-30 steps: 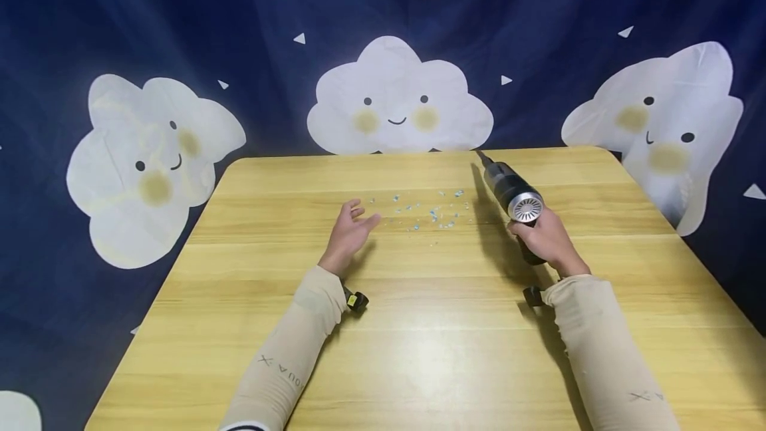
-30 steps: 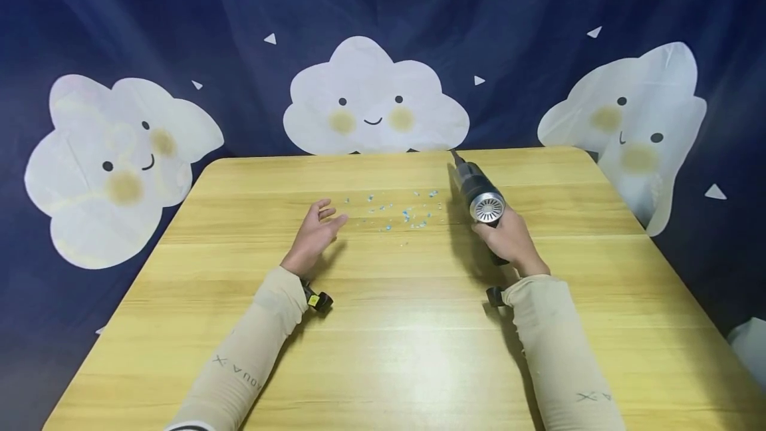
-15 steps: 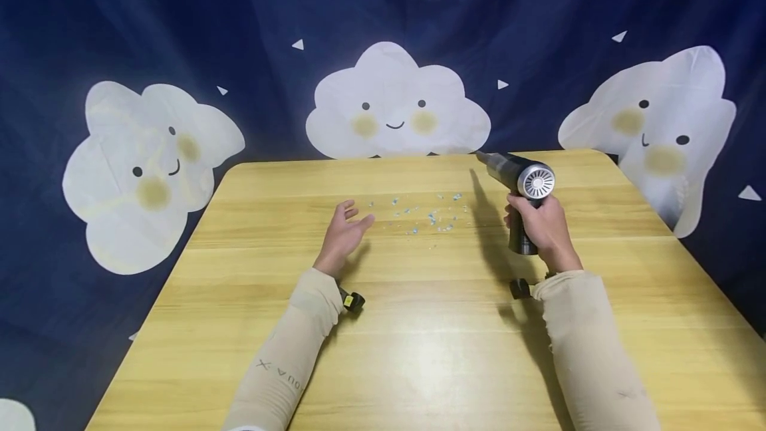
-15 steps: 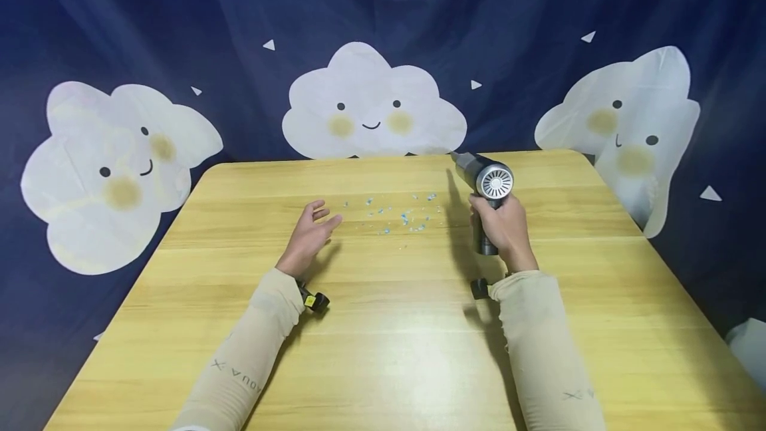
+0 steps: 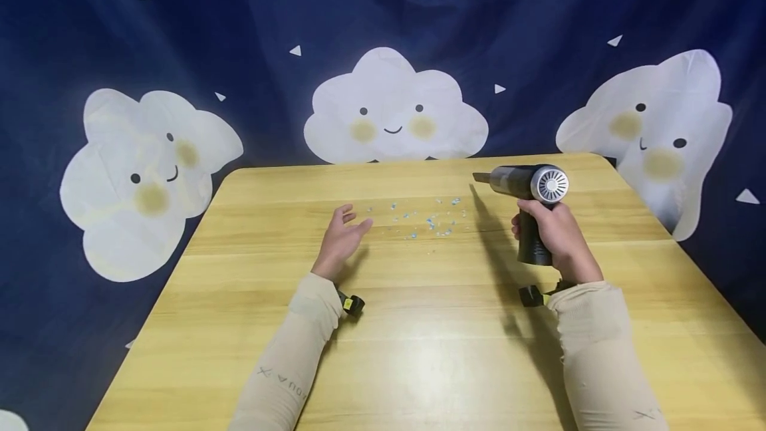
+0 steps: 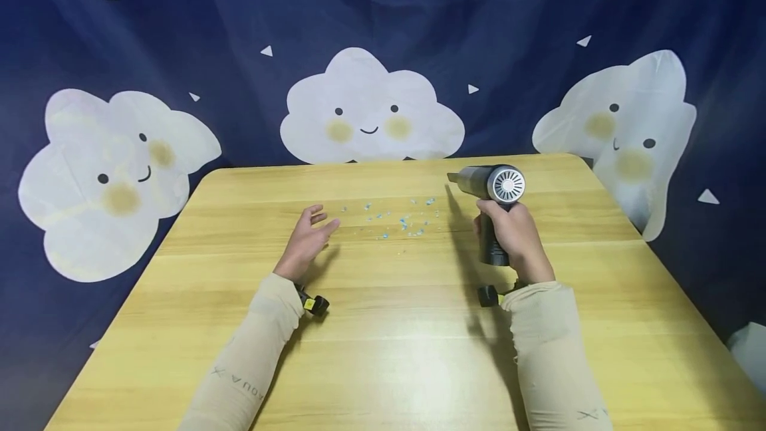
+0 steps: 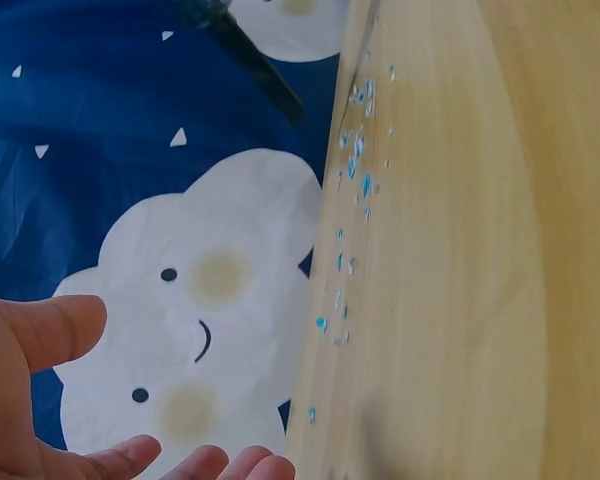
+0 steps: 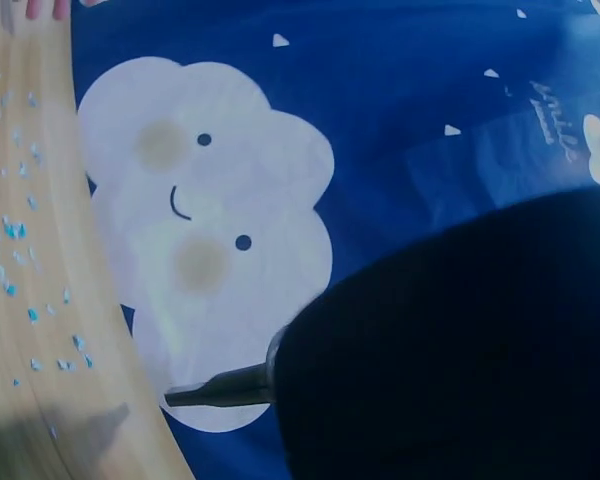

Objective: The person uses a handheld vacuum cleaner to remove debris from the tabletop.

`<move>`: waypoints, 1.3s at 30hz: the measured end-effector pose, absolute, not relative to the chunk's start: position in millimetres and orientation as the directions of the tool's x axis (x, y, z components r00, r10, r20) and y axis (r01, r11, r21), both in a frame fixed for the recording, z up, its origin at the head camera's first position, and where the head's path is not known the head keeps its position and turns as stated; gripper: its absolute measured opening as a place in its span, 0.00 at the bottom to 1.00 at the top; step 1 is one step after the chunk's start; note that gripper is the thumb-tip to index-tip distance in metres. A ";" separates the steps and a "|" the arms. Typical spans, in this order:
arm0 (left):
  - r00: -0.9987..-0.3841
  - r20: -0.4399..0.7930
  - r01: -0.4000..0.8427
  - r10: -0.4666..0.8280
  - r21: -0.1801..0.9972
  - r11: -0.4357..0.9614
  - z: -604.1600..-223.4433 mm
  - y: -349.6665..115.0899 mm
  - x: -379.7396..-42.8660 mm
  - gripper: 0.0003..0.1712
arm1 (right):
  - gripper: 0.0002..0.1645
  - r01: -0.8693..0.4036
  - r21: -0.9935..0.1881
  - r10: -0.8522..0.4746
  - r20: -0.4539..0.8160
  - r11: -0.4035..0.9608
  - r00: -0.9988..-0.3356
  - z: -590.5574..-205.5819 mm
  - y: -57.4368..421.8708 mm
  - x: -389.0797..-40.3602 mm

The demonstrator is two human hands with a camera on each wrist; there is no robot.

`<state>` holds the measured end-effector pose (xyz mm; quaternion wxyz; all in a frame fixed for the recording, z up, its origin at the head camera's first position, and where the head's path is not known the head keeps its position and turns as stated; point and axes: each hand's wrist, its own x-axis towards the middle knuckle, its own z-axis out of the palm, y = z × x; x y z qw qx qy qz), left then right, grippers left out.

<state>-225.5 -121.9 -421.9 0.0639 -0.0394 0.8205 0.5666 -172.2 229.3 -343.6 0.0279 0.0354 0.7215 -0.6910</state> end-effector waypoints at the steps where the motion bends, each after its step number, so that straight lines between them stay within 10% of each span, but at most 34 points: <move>1: -0.989 -0.150 -0.139 0.004 0.925 0.355 -422.6 -124.5 -224.6 0.42 | 0.16 0.092 -0.995 0.006 -0.092 0.046 -0.996 -342.9 228.9 -171.6; 39: -0.982 -0.116 0.021 0.148 0.713 0.701 -434.5 -128.3 -229.3 0.25 | 0.18 0.080 -0.990 -0.073 -0.088 0.114 -0.993 -332.8 245.4 -163.7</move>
